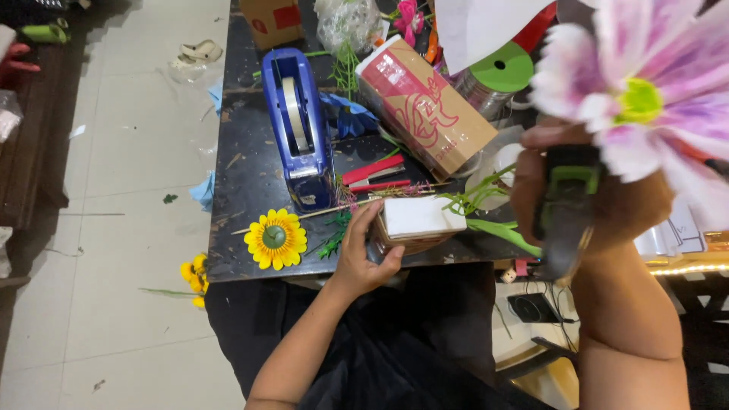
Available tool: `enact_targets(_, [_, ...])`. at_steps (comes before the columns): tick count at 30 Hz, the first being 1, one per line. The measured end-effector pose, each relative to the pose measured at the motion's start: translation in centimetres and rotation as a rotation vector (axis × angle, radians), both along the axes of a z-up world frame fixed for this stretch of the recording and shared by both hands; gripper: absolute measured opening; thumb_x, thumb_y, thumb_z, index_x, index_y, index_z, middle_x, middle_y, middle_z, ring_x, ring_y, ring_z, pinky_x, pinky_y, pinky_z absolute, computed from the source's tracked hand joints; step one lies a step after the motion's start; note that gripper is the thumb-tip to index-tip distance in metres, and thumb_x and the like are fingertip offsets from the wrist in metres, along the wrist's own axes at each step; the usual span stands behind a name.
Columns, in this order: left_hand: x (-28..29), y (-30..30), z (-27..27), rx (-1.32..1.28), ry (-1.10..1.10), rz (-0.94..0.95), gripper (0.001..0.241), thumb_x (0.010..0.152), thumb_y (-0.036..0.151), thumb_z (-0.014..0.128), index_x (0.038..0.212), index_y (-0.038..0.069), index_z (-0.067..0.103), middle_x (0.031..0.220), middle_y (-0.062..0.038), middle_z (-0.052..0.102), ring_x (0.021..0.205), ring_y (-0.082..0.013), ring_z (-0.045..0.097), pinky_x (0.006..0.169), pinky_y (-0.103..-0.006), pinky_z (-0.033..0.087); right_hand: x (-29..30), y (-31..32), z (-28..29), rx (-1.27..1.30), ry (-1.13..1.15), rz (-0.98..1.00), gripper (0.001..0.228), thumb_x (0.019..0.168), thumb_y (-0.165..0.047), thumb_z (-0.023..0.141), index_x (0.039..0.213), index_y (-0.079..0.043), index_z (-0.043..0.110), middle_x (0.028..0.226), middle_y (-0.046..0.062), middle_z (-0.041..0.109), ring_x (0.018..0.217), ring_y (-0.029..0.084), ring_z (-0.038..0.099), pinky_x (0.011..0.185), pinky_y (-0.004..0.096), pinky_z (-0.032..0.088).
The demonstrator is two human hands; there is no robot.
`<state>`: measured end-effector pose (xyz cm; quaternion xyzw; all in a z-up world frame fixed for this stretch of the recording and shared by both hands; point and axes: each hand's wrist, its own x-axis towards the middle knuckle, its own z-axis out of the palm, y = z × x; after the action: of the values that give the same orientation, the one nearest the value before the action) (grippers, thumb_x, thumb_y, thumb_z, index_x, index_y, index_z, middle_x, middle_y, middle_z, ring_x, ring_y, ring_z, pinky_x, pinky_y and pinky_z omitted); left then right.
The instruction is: The person arranges artificial flowers into a floral foam block. They use a hot glue gun to attach a large pink and white flower to the foam, then insert a yellow sunflower into the arrangement. The person also handles greenery and adjusts the flowers within the foam.
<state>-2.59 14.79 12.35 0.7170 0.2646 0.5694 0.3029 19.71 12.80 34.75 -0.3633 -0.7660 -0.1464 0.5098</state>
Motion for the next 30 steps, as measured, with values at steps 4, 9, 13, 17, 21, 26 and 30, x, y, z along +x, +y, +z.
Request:
enact_targets(4, [0.0, -0.4, 0.5, 0.03, -0.023, -0.008, 0.066, 0.098, 0.031, 0.066, 0.152, 0.008, 0.035, 0.147, -0.019, 0.049, 0.136, -0.0362, 0.053, 0.116, -0.0488, 0.046, 1.6, 1.8, -0.2, -0.217, 0.389, 0.607, 0.035, 0.095, -0.002, 0.049, 0.13, -0.006, 0.049, 0.09, 0.025, 0.056, 0.056, 0.028, 0.056, 0.042, 0.033, 0.044])
enact_targets(9, [0.1, -0.5, 1.7, 0.043, -0.044, -0.015, 0.066, 0.098, 0.03, 0.064, 0.152, 0.009, 0.032, 0.147, -0.02, 0.049, 0.134, -0.0365, 0.053, 0.115, -0.0495, 0.046, 2.3, 2.1, -1.0, 0.14, 0.045, 0.52, 0.103, 0.073, 0.044, 0.065, 0.156, -0.01, 0.036, 0.1, 0.035, 0.053, 0.081, 0.04, 0.057, 0.053, 0.039, 0.048])
enact_targets(13, [-0.2, -0.1, 5.7, 0.179, 0.007, 0.048, 0.068, 0.1, 0.038, 0.065, 0.155, 0.018, 0.031, 0.151, -0.019, 0.045, 0.139, -0.0363, 0.052, 0.119, -0.0517, 0.044, 1.3, 1.4, -0.9, 0.101, 0.067, 0.31, 0.083, 0.09, 0.027, 0.056, 0.158, -0.015, 0.034, 0.098, 0.028, 0.058, 0.084, 0.039, 0.059, 0.076, 0.048, 0.053])
enact_targets(17, [0.5, 0.2, 12.8, 0.218, 0.203, 0.101, 0.04, 0.09, 0.032, 0.081, 0.122, 0.012, 0.067, 0.122, -0.004, 0.073, 0.119, -0.0272, 0.069, 0.11, -0.0467, 0.042, 0.9, 1.0, -0.5, 0.056, 0.073, 0.271, 0.074, 0.098, 0.019, 0.058, 0.159, -0.016, 0.034, 0.102, 0.028, 0.058, 0.086, 0.039, 0.06, 0.078, 0.047, 0.056])
enact_targets(21, [2.1, 0.6, 14.8, 0.237, 0.234, 0.085, 0.014, 0.094, 0.025, 0.076, 0.099, 0.012, 0.072, 0.098, -0.001, 0.076, 0.096, -0.0215, 0.072, 0.096, -0.0396, 0.044, 0.7, 0.4, 0.0, 0.01, 0.042, 0.292, 0.075, 0.102, 0.016, 0.057, 0.162, -0.021, 0.031, 0.108, 0.031, 0.059, 0.093, 0.043, 0.066, 0.086, 0.051, 0.06])
enact_targets(26, [2.4, 0.8, 13.9, 0.123, 0.181, 0.057, 0.02, 0.097, 0.01, 0.071, 0.117, 0.009, 0.065, 0.098, -0.003, 0.075, 0.091, -0.0191, 0.074, 0.104, -0.0456, 0.055, 4.5, -2.3, -3.1, -0.264, 0.058, 0.163, 0.036, 0.1, -0.003, 0.053, 0.133, -0.013, 0.043, 0.13, 0.016, 0.052, 0.119, 0.023, 0.059, 0.118, 0.046, 0.042])
enact_targets(30, [2.5, 1.0, 14.0, 0.213, 0.189, 0.056, 0.013, 0.098, 0.006, 0.067, 0.11, 0.001, 0.068, 0.102, -0.012, 0.073, 0.093, -0.0271, 0.072, 0.101, -0.0494, 0.056, 6.3, -5.3, -4.1, -0.391, 0.354, 0.079, 0.035, 0.094, -0.016, 0.059, 0.125, -0.006, 0.046, 0.118, 0.026, 0.059, 0.11, 0.037, 0.069, 0.106, 0.049, 0.059])
